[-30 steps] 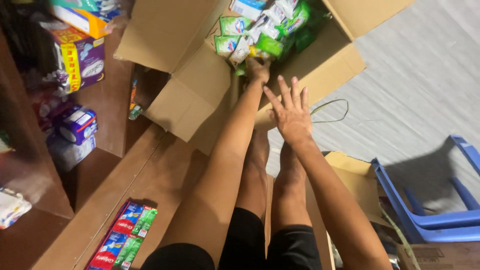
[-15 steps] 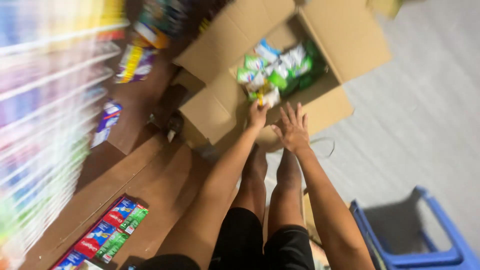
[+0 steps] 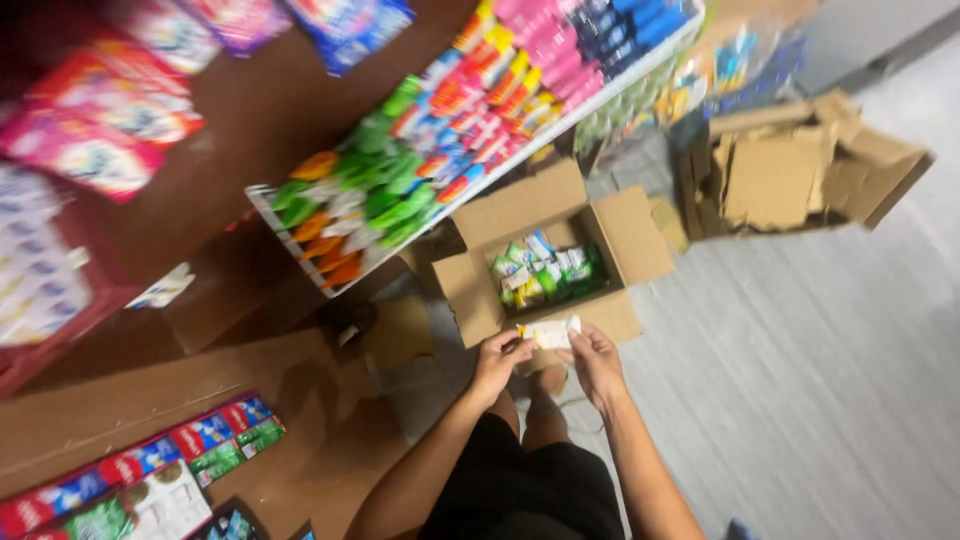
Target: Sorting and stocking various household and hygiene products from a box onto shelves and into bins.
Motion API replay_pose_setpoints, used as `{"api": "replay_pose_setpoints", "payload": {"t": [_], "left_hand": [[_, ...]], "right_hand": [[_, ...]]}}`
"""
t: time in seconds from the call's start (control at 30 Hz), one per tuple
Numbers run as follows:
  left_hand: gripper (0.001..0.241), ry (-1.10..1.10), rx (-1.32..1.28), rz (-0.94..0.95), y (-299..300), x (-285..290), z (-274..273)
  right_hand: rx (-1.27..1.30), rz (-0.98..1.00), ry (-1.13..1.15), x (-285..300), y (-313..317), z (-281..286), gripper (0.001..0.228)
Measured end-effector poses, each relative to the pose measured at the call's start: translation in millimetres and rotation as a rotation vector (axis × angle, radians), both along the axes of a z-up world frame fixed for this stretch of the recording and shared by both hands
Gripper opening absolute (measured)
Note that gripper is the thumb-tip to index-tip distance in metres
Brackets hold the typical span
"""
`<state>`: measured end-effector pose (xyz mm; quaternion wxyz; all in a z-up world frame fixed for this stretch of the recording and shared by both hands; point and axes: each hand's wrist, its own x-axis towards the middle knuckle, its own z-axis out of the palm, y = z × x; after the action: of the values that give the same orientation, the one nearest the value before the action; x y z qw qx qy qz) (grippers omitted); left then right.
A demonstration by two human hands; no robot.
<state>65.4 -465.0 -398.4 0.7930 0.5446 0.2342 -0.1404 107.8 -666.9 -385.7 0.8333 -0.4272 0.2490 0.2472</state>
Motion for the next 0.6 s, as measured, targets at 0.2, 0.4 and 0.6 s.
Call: {"api": "replay_pose_setpoints", "payload": {"t": [0.2,0.4,0.6], "left_hand": [[0.027,-0.129,-0.056,0.044,7,-21,97],[0.026,-0.143,-0.055,0.16,7,-21,153],[0.024,-0.243,-0.131,0.326,23,-24,155]], "right_hand": [[0.084,0.043,-0.013,-15,-5,77,0.013],[0.086,0.12,-0.141,2,4,150,0.015],[0.017,0.097,-0.185,1,26,180,0.009]]}}
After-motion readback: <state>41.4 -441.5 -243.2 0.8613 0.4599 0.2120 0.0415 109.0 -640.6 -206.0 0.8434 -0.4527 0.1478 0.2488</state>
